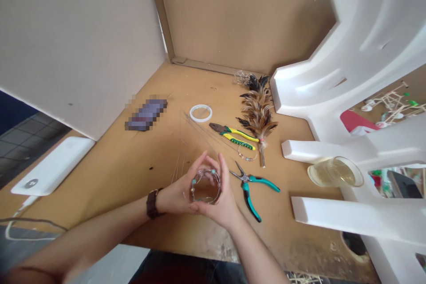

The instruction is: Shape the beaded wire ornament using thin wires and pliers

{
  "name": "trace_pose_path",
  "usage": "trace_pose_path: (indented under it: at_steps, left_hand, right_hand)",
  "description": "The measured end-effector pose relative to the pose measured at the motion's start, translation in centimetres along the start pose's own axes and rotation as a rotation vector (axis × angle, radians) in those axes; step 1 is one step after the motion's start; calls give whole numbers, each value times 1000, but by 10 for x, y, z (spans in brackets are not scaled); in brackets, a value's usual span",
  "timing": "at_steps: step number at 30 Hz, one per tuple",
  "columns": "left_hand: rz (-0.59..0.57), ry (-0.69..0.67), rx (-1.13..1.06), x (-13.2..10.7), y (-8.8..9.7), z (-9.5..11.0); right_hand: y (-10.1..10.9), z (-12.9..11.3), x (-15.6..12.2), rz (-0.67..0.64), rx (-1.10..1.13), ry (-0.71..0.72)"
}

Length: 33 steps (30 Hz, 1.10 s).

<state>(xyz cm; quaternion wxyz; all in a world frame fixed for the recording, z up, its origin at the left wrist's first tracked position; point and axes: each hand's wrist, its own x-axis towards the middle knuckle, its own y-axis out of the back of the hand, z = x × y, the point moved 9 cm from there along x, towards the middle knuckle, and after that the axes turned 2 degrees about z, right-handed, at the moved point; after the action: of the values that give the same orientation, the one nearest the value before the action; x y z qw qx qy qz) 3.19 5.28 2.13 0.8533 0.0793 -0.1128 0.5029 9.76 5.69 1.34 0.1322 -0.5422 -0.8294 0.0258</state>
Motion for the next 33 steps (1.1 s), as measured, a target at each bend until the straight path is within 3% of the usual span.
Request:
trace_pose_path:
  at_steps: [5, 18, 21, 27, 33]
  left_hand:
    - [-33, 157, -27, 0, 3, -11]
    - [-107, 228, 18, -3, -4, -18]
    - [-79, 180, 10, 0, -2, -13]
    - [38, 170, 312, 1, 7, -14]
    - [84, 200, 346, 0, 4, -17]
  right_hand:
    - [-2, 3, 1, -59, -2, -94]
    - [5, 9, -3, 85, -262, -28]
    - [5, 6, -2, 110, -226, 8]
    - [11, 3, -3, 218, -345, 37]
    - [15, -3, -2, 224, -315, 57]
